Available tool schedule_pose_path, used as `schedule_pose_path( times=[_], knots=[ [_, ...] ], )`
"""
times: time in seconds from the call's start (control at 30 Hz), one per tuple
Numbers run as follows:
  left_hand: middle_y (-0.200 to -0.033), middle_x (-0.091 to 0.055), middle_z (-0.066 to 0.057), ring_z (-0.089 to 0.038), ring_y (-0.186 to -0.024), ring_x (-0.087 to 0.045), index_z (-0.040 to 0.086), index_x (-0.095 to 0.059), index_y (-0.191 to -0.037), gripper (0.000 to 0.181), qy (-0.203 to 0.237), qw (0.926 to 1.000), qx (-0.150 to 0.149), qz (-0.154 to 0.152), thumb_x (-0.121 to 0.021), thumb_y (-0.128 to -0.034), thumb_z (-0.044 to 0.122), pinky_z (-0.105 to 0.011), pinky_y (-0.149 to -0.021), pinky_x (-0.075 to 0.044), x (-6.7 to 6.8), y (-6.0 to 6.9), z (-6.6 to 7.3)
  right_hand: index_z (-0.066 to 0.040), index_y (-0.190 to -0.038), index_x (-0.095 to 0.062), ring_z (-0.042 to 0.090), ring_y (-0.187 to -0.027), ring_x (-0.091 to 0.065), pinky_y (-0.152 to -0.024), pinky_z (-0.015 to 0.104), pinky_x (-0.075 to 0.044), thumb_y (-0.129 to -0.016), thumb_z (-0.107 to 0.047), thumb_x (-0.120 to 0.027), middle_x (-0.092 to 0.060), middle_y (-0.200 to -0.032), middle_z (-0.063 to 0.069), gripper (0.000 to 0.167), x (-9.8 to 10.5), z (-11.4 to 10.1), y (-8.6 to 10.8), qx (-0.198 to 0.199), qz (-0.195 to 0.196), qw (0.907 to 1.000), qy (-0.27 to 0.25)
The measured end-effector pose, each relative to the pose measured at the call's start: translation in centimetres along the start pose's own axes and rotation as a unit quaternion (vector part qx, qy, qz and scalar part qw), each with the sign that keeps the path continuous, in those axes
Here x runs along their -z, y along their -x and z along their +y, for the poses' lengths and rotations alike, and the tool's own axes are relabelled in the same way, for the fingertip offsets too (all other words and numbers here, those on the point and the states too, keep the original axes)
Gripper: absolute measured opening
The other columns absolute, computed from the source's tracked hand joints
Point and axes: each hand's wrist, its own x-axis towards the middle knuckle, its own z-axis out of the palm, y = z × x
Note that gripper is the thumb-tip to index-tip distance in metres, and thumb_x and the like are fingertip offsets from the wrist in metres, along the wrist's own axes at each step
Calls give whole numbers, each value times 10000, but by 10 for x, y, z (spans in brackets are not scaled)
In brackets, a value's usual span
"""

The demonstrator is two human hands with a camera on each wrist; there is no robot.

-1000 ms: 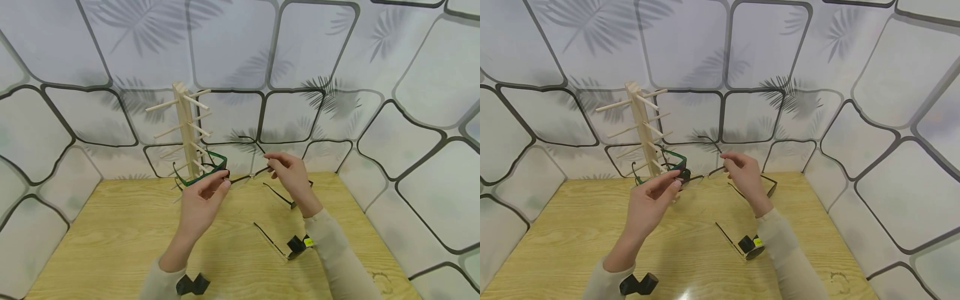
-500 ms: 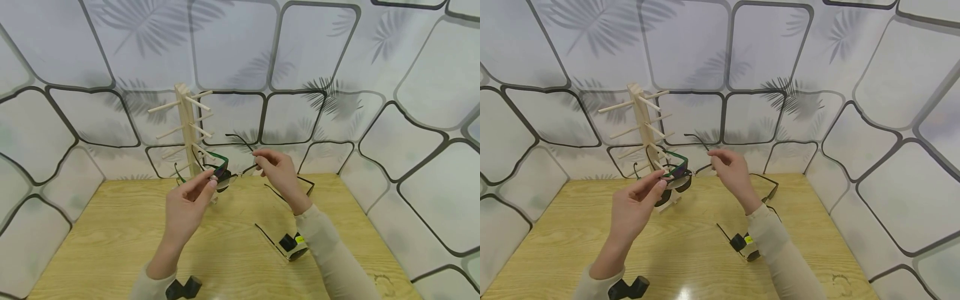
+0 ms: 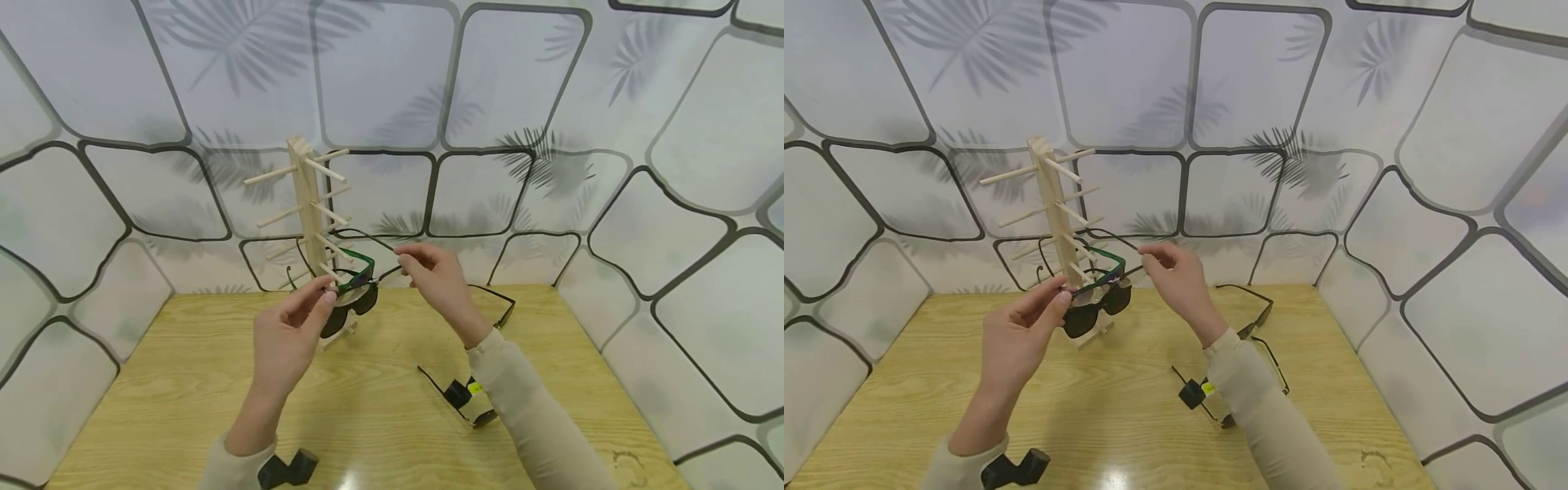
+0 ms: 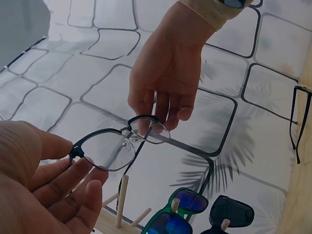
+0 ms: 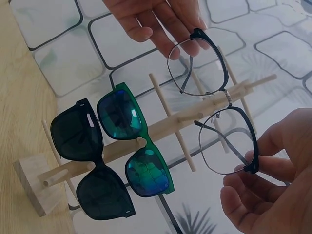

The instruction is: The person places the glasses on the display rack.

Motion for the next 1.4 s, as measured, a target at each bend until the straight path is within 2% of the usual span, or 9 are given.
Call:
schedule_pose_path(
  times=[0.17,0.27,0.37,0.53,0.6,0.73,0.87,1.03,1.4],
  knots=[
    [-970,-786,144,-36,-855,-756,65,-794,-1227,255,110,9999,58,73,-758,-975,67,-149,-724,-581,4,-3,0,-113,-1356,-724,177,-903,-652,-764,311,-586,-1080,-217,-609,-726,-1061,110,316,-4,-2,-2,64,-70,9999,62],
    [-937,-762,206,-10,-798,-736,47,-791,-1225,253,108,9999,28,116,-755,-974,57,-146,-692,-576,7,-6,0,-128,-1376,-715,184,-912,-657,-772,313,-593,-1085,-232,-601,-734,-1095,114,330,-6,-4,-3,115,-89,9998,161],
    [-925,-775,164,19,-746,-714,56,-795,-1221,250,8,9998,62,185,-759,-974,69,-145,-663,-569,10,-9,-1,-133,-1382,-713,197,-907,-659,-780,322,-599,-1089,-243,-594,-737,-1098,111,335,-9,-5,-5,184,-95,9995,230],
    [-1017,-819,-96,21,-785,-739,58,-786,-1246,264,-73,9994,290,198,-751,-989,105,-157,-672,-581,14,-13,-1,-104,-1382,-709,206,-896,-669,-783,333,-612,-1094,-226,-589,-736,-1090,128,335,-13,-7,-8,335,-99,9989,319],
    [-1043,-814,-139,10,-804,-749,63,-781,-1257,268,-46,9991,389,188,-743,-999,121,-166,-671,-584,16,-14,-1,-99,-1385,-706,211,-891,-670,-788,351,-619,-1095,-223,-586,-737,-1096,136,337,-14,-8,-9,367,-112,9986,352],
    [-990,-823,50,-31,-813,-757,96,-778,-1273,272,20,9982,580,149,-730,-1015,166,-188,-674,-589,19,-17,0,-113,-1390,-704,216,-900,-664,-813,405,-621,-1099,-239,-581,-736,-1134,130,340,-15,-10,-12,325,-132,9987,359],
    [-895,-774,244,-64,-832,-764,95,-761,-1302,289,157,9973,710,56,-713,-1028,175,-199,-678,-588,21,-21,1,-134,-1395,-703,215,-926,-667,-808,369,-612,-1101,-254,-576,-737,-1179,116,342,-16,-12,-15,229,-149,9990,351],
    [-852,-763,258,-66,-840,-764,70,-744,-1322,303,258,9961,841,-11,-695,-1039,165,-203,-675,-583,22,-25,1,-118,-1406,-693,210,-931,-663,-812,342,-614,-1099,-243,-576,-734,-1179,124,351,-18,-12,-20,158,-191,9994,252],
    [-868,-795,148,-109,-828,-753,122,-734,-1350,333,158,9932,1153,-8,-700,-1040,240,-218,-683,-576,25,-31,0,-98,-1413,-685,259,-890,-674,-772,341,-591,-1103,-238,-576,-732,-1207,144,357,-23,-15,-26,84,-210,9992,323]
  ],
)
